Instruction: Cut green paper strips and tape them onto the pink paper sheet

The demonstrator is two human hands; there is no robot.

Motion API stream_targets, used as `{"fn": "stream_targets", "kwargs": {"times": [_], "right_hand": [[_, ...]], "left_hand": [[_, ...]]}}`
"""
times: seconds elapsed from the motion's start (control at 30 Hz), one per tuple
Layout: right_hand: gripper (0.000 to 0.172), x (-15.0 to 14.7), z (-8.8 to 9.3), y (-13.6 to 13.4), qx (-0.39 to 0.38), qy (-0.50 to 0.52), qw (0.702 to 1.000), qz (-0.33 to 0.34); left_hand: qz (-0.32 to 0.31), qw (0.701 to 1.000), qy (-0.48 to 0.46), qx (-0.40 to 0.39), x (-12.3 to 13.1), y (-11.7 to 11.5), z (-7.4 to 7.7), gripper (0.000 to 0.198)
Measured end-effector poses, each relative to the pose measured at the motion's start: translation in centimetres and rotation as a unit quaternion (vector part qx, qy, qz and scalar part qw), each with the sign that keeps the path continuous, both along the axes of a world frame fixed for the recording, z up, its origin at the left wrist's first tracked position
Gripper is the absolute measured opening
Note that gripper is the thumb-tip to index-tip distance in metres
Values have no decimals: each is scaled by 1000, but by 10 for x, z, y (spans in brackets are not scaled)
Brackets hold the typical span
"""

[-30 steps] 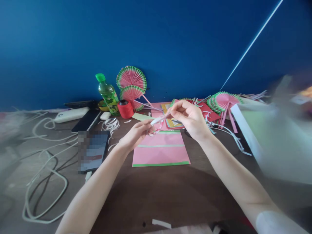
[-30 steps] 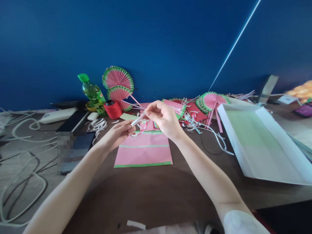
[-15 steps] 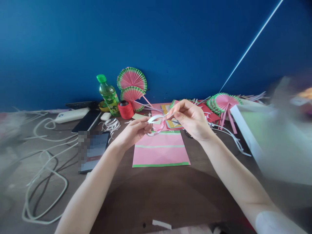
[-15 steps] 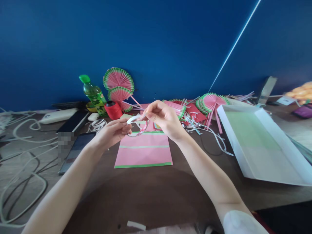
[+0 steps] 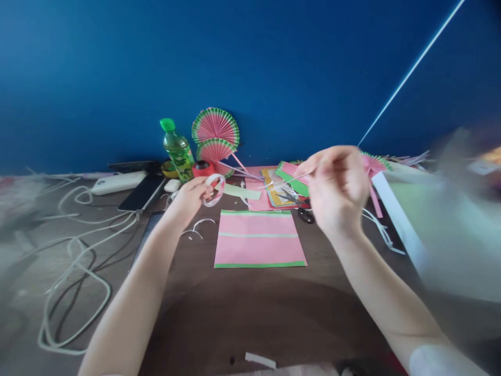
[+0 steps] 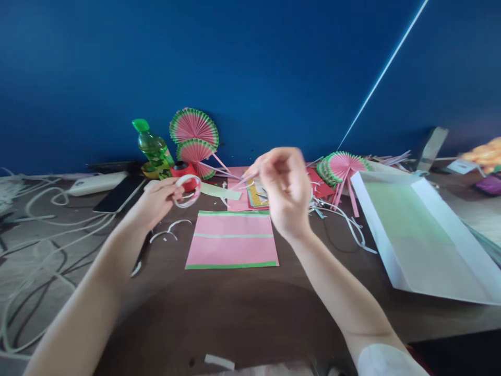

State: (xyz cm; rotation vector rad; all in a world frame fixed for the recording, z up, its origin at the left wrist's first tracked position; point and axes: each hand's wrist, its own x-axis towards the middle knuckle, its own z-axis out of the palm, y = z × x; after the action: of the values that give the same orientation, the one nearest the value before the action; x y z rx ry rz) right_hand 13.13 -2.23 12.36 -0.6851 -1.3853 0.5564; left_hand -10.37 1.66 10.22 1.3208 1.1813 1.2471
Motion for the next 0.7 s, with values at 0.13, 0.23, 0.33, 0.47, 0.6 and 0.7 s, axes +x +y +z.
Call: {"fn": "stream_targets", "kwargs": {"times": [0.13,0.23,0.33,0.47,0.6,0.7], "right_hand": [[15,17,9,8,-25,0,1000,18],[17,17,2,18,-90,-16,994,58],[17,7,-11,23,-133,-13,986,96],[17,-8,-24,22,-189,25,967,171],[20,-17,-33,22,-222,64,950,212],[23,-20,-37,23,-234,81,948,200]], "left_hand": [[53,984,164,38,-23,9,-2,10],[-6,953,300,32,-31,14,-17,13],[-71,915,396,4,-37,19,-39,11],[-28,875,483,-8,-37,19,-44,9],[-3,909,411,68,-12,4,-16,15],[-84,951,292,49,12,-9,2,27]]}}
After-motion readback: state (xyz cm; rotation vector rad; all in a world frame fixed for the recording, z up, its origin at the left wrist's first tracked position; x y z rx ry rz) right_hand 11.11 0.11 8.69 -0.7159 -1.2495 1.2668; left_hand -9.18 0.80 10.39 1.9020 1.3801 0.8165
